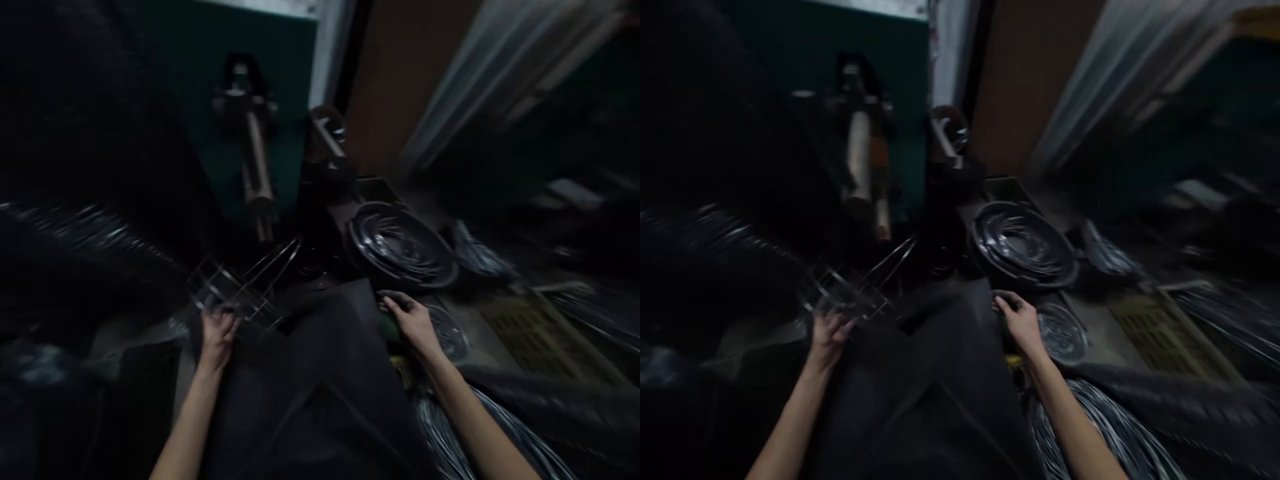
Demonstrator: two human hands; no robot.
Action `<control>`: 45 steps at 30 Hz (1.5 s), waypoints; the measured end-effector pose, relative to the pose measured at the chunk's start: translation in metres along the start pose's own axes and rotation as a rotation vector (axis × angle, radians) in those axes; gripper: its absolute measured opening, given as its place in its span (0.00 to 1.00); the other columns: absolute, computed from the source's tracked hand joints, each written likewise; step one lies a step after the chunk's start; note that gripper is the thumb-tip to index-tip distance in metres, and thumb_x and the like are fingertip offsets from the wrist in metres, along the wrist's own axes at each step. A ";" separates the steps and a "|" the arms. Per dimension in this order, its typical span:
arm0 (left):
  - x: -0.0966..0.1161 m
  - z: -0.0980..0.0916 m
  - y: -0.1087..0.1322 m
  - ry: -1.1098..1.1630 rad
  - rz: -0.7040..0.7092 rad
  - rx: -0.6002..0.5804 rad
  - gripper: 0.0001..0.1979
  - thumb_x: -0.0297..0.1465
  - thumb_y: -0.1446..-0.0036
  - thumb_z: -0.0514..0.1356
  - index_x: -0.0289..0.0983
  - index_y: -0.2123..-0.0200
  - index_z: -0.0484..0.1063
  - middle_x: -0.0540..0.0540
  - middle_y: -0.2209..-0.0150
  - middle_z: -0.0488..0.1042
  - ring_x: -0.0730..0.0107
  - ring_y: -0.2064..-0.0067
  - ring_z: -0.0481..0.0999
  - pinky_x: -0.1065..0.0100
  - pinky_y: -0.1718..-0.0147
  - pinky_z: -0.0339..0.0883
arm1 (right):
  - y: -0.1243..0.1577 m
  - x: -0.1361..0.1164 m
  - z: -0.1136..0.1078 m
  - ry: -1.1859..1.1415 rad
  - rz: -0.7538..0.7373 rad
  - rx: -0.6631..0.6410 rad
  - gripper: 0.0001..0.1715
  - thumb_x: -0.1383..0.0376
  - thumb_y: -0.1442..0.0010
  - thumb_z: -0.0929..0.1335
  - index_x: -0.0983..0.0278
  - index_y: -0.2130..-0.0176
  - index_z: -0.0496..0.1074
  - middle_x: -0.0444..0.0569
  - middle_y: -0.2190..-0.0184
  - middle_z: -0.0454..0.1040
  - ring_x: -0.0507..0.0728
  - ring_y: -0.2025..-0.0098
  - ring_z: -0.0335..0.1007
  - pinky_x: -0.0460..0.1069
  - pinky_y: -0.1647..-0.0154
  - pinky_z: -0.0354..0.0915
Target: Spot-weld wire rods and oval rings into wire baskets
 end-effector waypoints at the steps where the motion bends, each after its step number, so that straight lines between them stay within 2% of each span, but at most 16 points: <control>1: 0.008 -0.013 0.008 -0.018 0.039 0.049 0.34 0.34 0.59 0.73 0.50 0.48 0.66 0.51 0.57 0.72 0.69 0.56 0.73 0.70 0.62 0.71 | -0.003 -0.015 0.022 -0.137 0.028 -0.049 0.22 0.52 0.51 0.71 0.65 0.62 0.75 0.51 0.67 0.78 0.57 0.67 0.76 0.53 0.61 0.73; 3: 0.017 -0.022 0.015 -0.039 0.092 0.082 0.39 0.35 0.65 0.76 0.52 0.48 0.65 0.52 0.60 0.71 0.69 0.56 0.73 0.72 0.63 0.71 | -0.005 -0.047 0.068 -0.266 0.067 -0.164 0.22 0.52 0.56 0.75 0.65 0.65 0.74 0.48 0.72 0.76 0.55 0.70 0.74 0.51 0.65 0.73; 5: 0.019 -0.019 0.015 -0.039 0.106 0.076 0.38 0.36 0.65 0.75 0.51 0.48 0.65 0.51 0.60 0.71 0.69 0.56 0.73 0.71 0.63 0.71 | -0.006 -0.077 0.108 -0.321 0.081 -0.262 0.21 0.54 0.57 0.76 0.65 0.67 0.74 0.46 0.75 0.74 0.53 0.73 0.73 0.49 0.68 0.72; 7: 0.019 -0.015 0.013 -0.032 0.108 0.076 0.38 0.36 0.64 0.75 0.50 0.48 0.65 0.50 0.59 0.70 0.69 0.56 0.73 0.71 0.63 0.71 | -0.009 -0.099 0.141 -0.375 0.093 -0.303 0.19 0.56 0.57 0.77 0.66 0.69 0.74 0.45 0.77 0.73 0.51 0.75 0.71 0.47 0.72 0.70; 9: 0.018 -0.016 0.012 -0.035 0.094 0.070 0.38 0.35 0.63 0.74 0.50 0.48 0.64 0.50 0.59 0.70 0.69 0.56 0.73 0.71 0.62 0.71 | -0.013 -0.112 0.165 -0.466 0.110 -0.318 0.18 0.58 0.58 0.77 0.67 0.71 0.74 0.44 0.77 0.72 0.49 0.76 0.69 0.44 0.74 0.68; 12: 0.020 -0.020 0.012 -0.041 0.067 0.057 0.37 0.34 0.61 0.74 0.50 0.48 0.64 0.51 0.59 0.70 0.69 0.57 0.73 0.70 0.62 0.71 | -0.013 -0.123 0.184 -0.633 0.166 -0.352 0.17 0.61 0.60 0.78 0.67 0.72 0.75 0.44 0.77 0.72 0.47 0.76 0.68 0.41 0.77 0.64; 19: 0.026 -0.021 0.008 -0.029 0.017 0.044 0.40 0.33 0.61 0.73 0.50 0.45 0.61 0.51 0.59 0.70 0.70 0.60 0.74 0.65 0.59 0.72 | -0.008 -0.138 0.190 -0.781 0.326 -0.432 0.16 0.66 0.62 0.79 0.67 0.72 0.74 0.43 0.77 0.72 0.46 0.75 0.68 0.38 0.79 0.62; 25: 0.029 -0.024 0.005 -0.035 -0.037 0.026 0.40 0.35 0.60 0.73 0.47 0.44 0.60 0.49 0.57 0.70 0.69 0.59 0.73 0.63 0.60 0.73 | -0.007 -0.148 0.189 -0.798 0.427 -0.426 0.13 0.71 0.61 0.79 0.68 0.73 0.75 0.42 0.79 0.71 0.44 0.77 0.67 0.37 0.80 0.61; 35: 0.035 -0.026 0.003 -0.042 -0.100 0.051 0.40 0.37 0.61 0.73 0.47 0.44 0.60 0.50 0.59 0.69 0.71 0.60 0.71 0.61 0.60 0.73 | -0.005 -0.159 0.191 -0.744 0.482 -0.387 0.08 0.74 0.54 0.76 0.69 0.72 0.74 0.41 0.82 0.69 0.43 0.80 0.64 0.36 0.83 0.60; 45: 0.047 -0.019 0.001 0.014 -0.174 0.072 0.37 0.38 0.62 0.74 0.46 0.49 0.63 0.51 0.62 0.70 0.69 0.61 0.72 0.52 0.57 0.74 | -0.009 -0.171 0.195 -0.727 0.493 -0.354 0.08 0.75 0.51 0.74 0.68 0.73 0.72 0.41 0.83 0.69 0.44 0.81 0.64 0.36 0.82 0.63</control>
Point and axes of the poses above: each hand's wrist, its own y-axis away from the middle knuckle, its own z-axis out of the palm, x = y × z, the point moved 1 cm from there along -y, towards the middle knuckle
